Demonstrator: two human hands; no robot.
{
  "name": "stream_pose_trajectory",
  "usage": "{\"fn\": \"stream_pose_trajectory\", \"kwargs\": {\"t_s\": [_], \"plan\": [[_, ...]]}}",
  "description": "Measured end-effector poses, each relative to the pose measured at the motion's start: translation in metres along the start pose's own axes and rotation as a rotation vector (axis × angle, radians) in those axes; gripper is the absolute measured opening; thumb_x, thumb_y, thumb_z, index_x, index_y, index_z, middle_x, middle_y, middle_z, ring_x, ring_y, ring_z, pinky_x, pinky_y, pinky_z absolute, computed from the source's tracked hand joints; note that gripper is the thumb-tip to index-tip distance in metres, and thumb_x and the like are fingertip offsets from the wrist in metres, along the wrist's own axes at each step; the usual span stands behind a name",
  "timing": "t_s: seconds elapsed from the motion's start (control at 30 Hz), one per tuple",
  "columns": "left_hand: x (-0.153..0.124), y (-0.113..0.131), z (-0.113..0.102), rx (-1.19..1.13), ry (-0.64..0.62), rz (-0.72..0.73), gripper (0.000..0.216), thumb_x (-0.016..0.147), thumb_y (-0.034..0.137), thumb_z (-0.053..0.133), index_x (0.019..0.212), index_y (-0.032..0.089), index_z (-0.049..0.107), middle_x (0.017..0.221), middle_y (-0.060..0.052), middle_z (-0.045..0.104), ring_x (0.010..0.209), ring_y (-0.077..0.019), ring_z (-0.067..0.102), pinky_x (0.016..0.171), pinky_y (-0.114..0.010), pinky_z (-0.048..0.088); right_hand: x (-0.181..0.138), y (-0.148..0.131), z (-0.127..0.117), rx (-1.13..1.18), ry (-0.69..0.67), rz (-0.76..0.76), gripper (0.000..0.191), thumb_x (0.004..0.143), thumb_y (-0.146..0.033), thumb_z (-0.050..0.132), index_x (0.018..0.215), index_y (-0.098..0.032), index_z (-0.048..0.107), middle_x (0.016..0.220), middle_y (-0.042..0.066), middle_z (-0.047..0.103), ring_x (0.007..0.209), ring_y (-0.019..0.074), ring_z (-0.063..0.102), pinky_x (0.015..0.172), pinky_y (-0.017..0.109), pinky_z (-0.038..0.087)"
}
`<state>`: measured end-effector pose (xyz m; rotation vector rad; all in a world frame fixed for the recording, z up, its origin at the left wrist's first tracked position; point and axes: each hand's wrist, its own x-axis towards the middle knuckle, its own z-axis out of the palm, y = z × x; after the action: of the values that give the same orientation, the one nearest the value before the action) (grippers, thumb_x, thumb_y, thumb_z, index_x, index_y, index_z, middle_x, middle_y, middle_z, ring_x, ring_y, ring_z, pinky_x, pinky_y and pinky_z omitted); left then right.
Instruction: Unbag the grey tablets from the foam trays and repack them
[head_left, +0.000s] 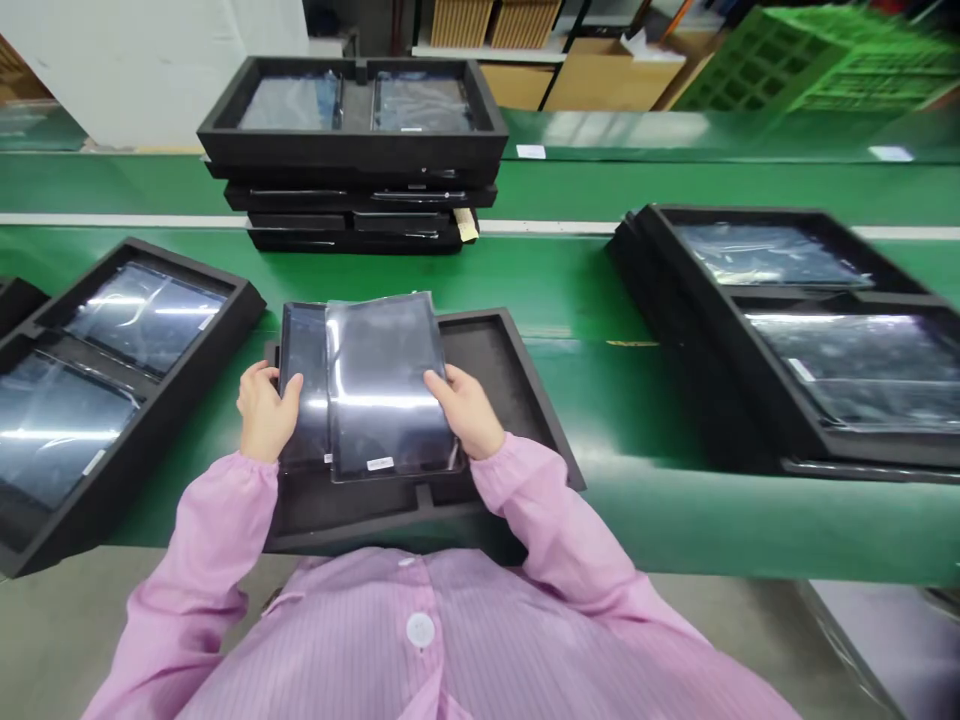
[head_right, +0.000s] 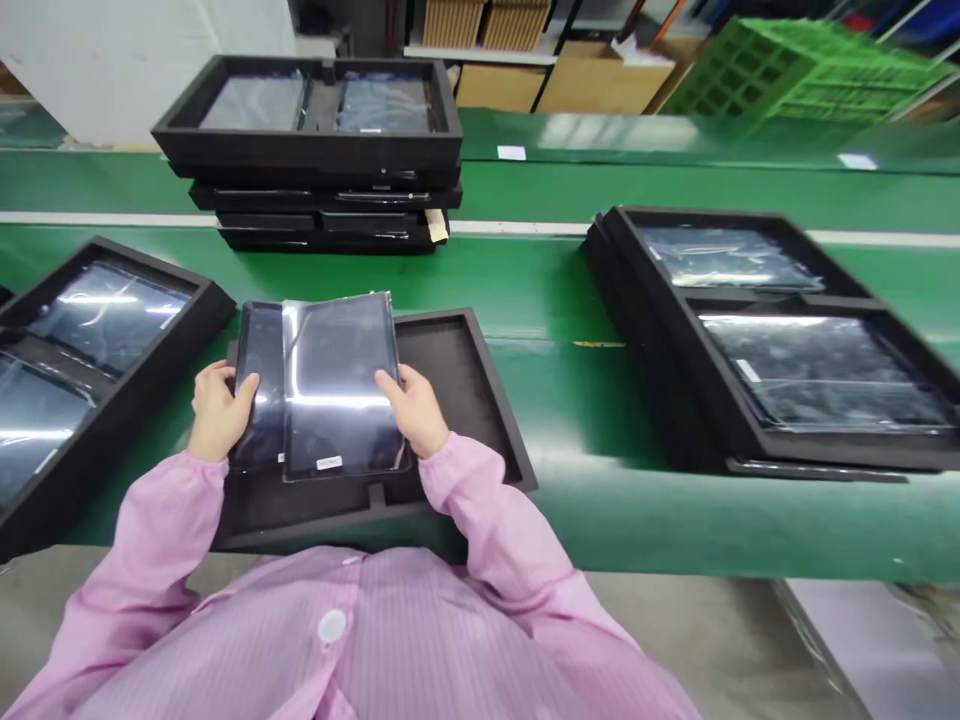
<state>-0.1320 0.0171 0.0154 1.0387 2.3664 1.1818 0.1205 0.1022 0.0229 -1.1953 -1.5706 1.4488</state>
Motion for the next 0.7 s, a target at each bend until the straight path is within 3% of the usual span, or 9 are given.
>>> {"fn": "stream_pose_trajectory", "kwargs": {"t_s": [0.07, 0.17, 0.27, 0.33, 0.43, 0.53, 0.6, 0.7], "plan": [[0.0, 0.003, -0.001, -0.114, -0.032, -0.063, 0.033, 0.075, 0.043, 0.06, 0.092, 0.018, 0.05, 0.116, -0.015, 0.058, 0.121, -0.0311, 0.05, 0.107, -0.05, 0.034, 0.005, 0.007, 0.019, -0.06, -0.009, -0.002, 0.043, 0.088, -0.054, 0.041, 0.093, -0.014, 0.056, 0.086, 0.007, 0.067, 0.078, 0.0183, 0.061, 0.067, 0.029, 0.049], [0.002, 0.008, -0.003, -0.229, -0.106, -0.133, 0.041, 0.078, 0.055, 0.053, 0.09, 0.016, 0.054, 0.087, -0.01, 0.064, 0.089, -0.0285, 0.065, 0.08, -0.043, 0.053, 0.013, 0.012, 0.037, -0.193, -0.018, -0.013, 0.039, 0.092, -0.049, 0.036, 0.095, -0.015, 0.055, 0.093, 0.009, 0.068, 0.082, 0.0185, 0.062, 0.071, 0.029, 0.049], [-0.001, 0.015, -0.001, -0.431, -0.249, -0.263, 0.05, 0.072, 0.059, 0.063, 0.089, 0.013, 0.06, 0.076, -0.01, 0.066, 0.069, -0.026, 0.066, 0.061, -0.037, 0.054, 0.02, 0.007, 0.043, -0.392, -0.06, -0.029, 0.032, 0.09, -0.047, 0.046, 0.081, -0.017, 0.055, 0.087, 0.01, 0.068, 0.084, 0.0223, 0.063, 0.075, 0.031, 0.047], [-0.008, 0.018, 0.002, -0.491, -0.264, -0.286, 0.049, 0.066, 0.053, 0.074, 0.092, 0.012, 0.064, 0.082, -0.012, 0.069, 0.073, -0.0268, 0.067, 0.065, -0.037, 0.055, 0.025, -0.001, 0.041, -0.52, -0.089, -0.046, 0.035, 0.087, -0.049, 0.054, 0.07, -0.018, 0.052, 0.078, 0.011, 0.067, 0.081, 0.0263, 0.064, 0.075, 0.035, 0.046], [-0.017, 0.018, 0.009, -0.449, -0.155, -0.146, 0.045, 0.068, 0.046, 0.077, 0.098, 0.015, 0.067, 0.1, -0.012, 0.071, 0.092, -0.0282, 0.068, 0.084, -0.04, 0.055, 0.027, -0.018, 0.033, -0.684, -0.079, -0.082, 0.046, 0.082, -0.06, 0.057, 0.063, -0.019, 0.049, 0.072, 0.013, 0.065, 0.081, 0.0309, 0.065, 0.075, 0.038, 0.044], [-0.018, 0.014, 0.015, -0.425, -0.046, 0.091, 0.047, 0.074, 0.048, 0.071, 0.108, 0.015, 0.064, 0.104, -0.012, 0.071, 0.096, -0.0274, 0.068, 0.087, -0.041, 0.056, 0.025, -0.039, 0.017, -0.813, 0.081, -0.141, 0.056, 0.074, -0.074, 0.057, 0.066, -0.019, 0.052, 0.071, 0.011, 0.065, 0.081, 0.0298, 0.065, 0.075, 0.037, 0.046], [-0.012, 0.012, 0.018, -0.326, -0.014, 0.341, 0.042, 0.08, 0.049, 0.064, 0.103, 0.014, 0.064, 0.094, -0.012, 0.072, 0.086, -0.0265, 0.07, 0.079, -0.042, 0.059, 0.022, -0.05, 0.007, -0.635, 0.154, -0.258, 0.058, 0.068, -0.075, 0.062, 0.084, -0.019, 0.058, 0.08, 0.008, 0.068, 0.082, 0.0266, 0.066, 0.077, 0.036, 0.048], [0.0, 0.013, 0.021, -0.15, -0.081, 0.634, 0.035, 0.083, 0.051, 0.056, 0.079, 0.017, 0.066, 0.069, -0.008, 0.068, 0.068, -0.025, 0.067, 0.069, -0.044, 0.059, 0.016, -0.055, -0.001, -0.131, 0.019, -0.462, 0.065, 0.064, -0.073, 0.066, 0.103, -0.02, 0.059, 0.094, 0.008, 0.069, 0.084, 0.0247, 0.067, 0.077, 0.039, 0.053]]}}
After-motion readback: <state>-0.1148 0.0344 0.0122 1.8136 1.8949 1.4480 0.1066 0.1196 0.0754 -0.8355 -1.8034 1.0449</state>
